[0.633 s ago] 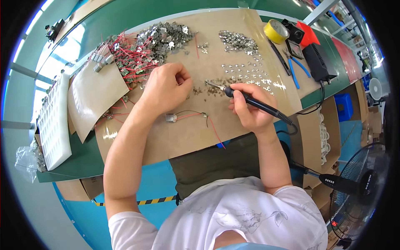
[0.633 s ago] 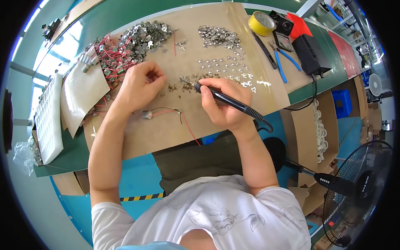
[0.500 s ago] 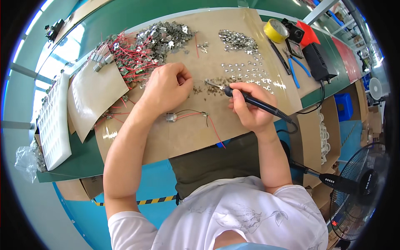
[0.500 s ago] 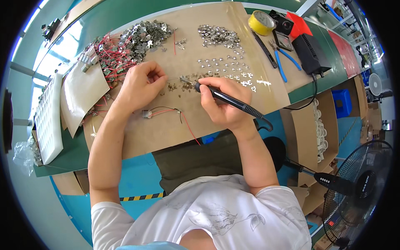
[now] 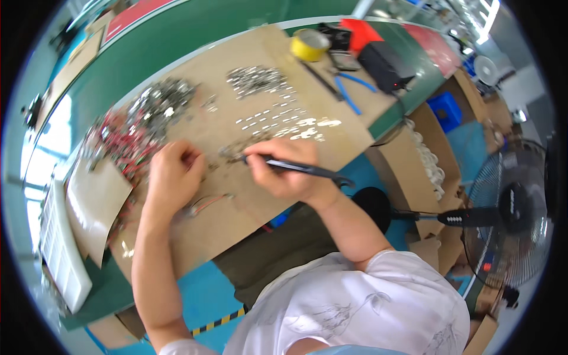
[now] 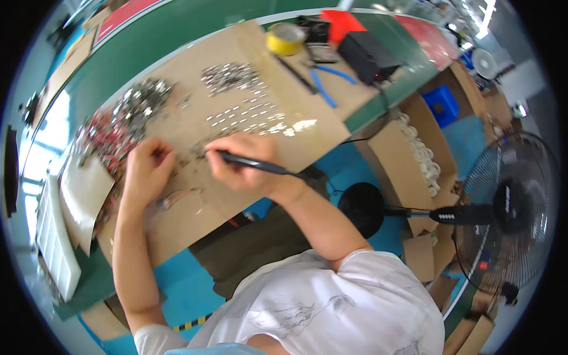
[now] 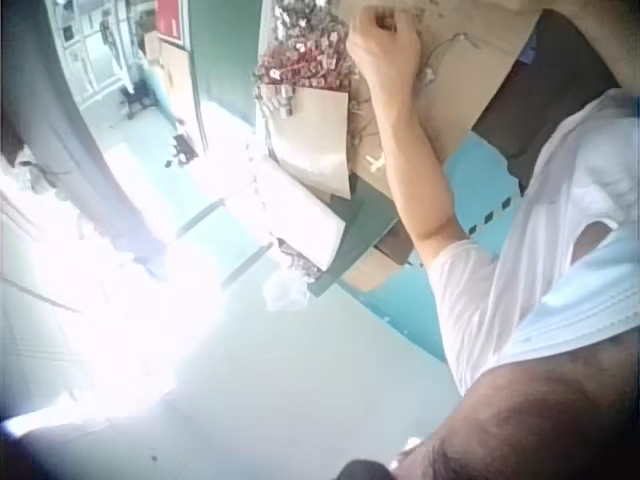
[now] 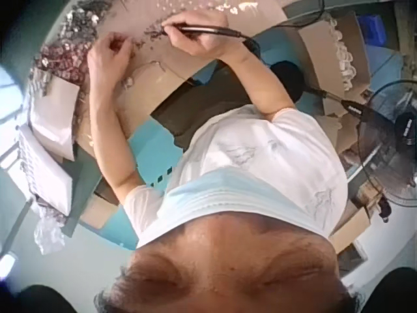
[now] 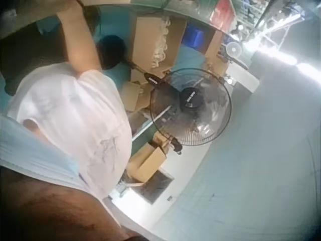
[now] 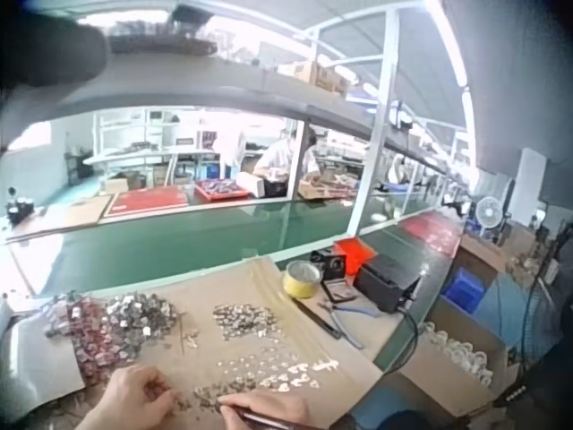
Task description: Soldering wires and small electronic components onto circuit boards at a factory workbench.
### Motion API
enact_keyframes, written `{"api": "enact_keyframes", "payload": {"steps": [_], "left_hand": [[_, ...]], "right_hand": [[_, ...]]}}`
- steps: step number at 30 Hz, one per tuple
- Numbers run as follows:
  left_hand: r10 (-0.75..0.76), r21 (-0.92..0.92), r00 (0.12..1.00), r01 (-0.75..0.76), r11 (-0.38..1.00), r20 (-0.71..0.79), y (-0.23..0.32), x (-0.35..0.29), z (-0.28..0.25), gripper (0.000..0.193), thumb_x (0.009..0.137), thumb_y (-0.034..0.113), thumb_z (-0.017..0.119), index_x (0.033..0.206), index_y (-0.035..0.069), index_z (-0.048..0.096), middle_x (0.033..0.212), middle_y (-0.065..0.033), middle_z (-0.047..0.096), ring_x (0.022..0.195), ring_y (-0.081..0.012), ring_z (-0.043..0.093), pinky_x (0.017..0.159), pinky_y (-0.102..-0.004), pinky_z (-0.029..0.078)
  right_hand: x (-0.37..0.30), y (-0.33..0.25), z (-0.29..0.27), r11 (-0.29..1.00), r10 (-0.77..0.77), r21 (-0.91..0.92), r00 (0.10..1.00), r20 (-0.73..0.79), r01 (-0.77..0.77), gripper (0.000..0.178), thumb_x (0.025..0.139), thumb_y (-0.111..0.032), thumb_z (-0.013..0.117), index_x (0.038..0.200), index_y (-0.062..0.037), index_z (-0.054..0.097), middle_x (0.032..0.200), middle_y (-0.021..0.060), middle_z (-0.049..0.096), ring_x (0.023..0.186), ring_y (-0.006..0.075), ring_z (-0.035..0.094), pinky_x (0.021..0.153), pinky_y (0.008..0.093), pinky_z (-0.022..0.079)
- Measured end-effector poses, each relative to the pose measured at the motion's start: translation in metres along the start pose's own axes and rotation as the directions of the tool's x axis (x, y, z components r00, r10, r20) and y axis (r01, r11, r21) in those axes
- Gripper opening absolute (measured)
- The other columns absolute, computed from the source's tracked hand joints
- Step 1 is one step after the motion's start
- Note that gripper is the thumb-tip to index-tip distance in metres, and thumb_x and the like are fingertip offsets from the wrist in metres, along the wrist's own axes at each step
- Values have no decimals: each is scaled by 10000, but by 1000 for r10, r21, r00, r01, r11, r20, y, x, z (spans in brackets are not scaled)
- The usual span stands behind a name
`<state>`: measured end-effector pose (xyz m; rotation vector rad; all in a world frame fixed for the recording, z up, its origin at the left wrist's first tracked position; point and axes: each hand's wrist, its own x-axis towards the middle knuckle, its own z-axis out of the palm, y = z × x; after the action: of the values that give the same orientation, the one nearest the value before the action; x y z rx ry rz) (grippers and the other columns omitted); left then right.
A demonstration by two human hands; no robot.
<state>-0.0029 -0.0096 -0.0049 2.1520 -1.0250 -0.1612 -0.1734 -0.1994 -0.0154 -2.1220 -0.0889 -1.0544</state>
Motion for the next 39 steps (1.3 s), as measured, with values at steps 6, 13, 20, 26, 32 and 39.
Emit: {"api": "enact_keyframes", "payload": {"steps": [6, 13, 20, 26, 32, 39], "left_hand": [[-12, -8, 1000, 12, 1000, 14, 9, 2, -2, 135, 881, 90, 764, 880, -31, 705, 754, -85, 673, 690, -159, 636, 643, -317, 507], [-16, -3, 1000, 16, 1000, 13, 4, -2, -4, 132, 831, 103, 752, 872, -21, 728, 812, -167, 714, 732, -305, 701, 701, -405, 558], [8, 5, 1000, -8, 1000, 20, 8, 3, 1, 147, 842, 139, 730, 869, -5, 744, 840, -184, 736, 791, -364, 725, 751, -445, 582], [25, -7, 999, -25, 1000, 24, 1, 0, -2, 157, 867, 130, 763, 906, -20, 741, 764, -114, 713, 663, -165, 667, 651, -329, 546], [32, 0, 999, -32, 999, 15, 1, 2, -1, 157, 872, 130, 753, 909, -22, 736, 762, -109, 716, 656, -161, 653, 652, -322, 539], [-58, -59, 998, 57, 997, -25, 5, 3, -5, 171, 871, 149, 732, 924, -13, 738, 791, -135, 726, 726, -224, 688, 709, -365, 557]], "right_hand": [[-2, 1, 2, 999, -4, 50, 998, -66, 7, 141, 843, 3, 777, 976, -41, 757, 732, 70, 720, 565, 172, 676, 533, 286, 525], [-2, -1, 4, 999, 47, 26, 999, -21, -47, 116, 861, -22, 774, 977, -33, 769, 764, 85, 742, 621, 173, 712, 555, 290, 539], [-5, -2, -7, 986, 165, 6, 984, 60, -166, 126, 940, 3, 711, 1046, 13, 780, 813, 81, 771, 673, 131, 767, 599, 248, 597], [-6, -1, 0, 977, 205, 54, 977, 66, -208, 121, 952, -3, 703, 1044, 28, 776, 795, 78, 765, 643, 122, 751, 581, 242, 595], [-9, 0, 0, 976, 193, 98, 981, 26, -194, 143, 968, -6, 691, 1084, 30, 768, 784, 81, 762, 612, 101, 726, 558, 240, 586], [-7, -6, -5, 985, 140, 102, 990, -4, -139, 173, 1006, -44, 694, 1159, 10, 755, 757, 69, 761, 554, 71, 672, 507, 223, 521]]}}
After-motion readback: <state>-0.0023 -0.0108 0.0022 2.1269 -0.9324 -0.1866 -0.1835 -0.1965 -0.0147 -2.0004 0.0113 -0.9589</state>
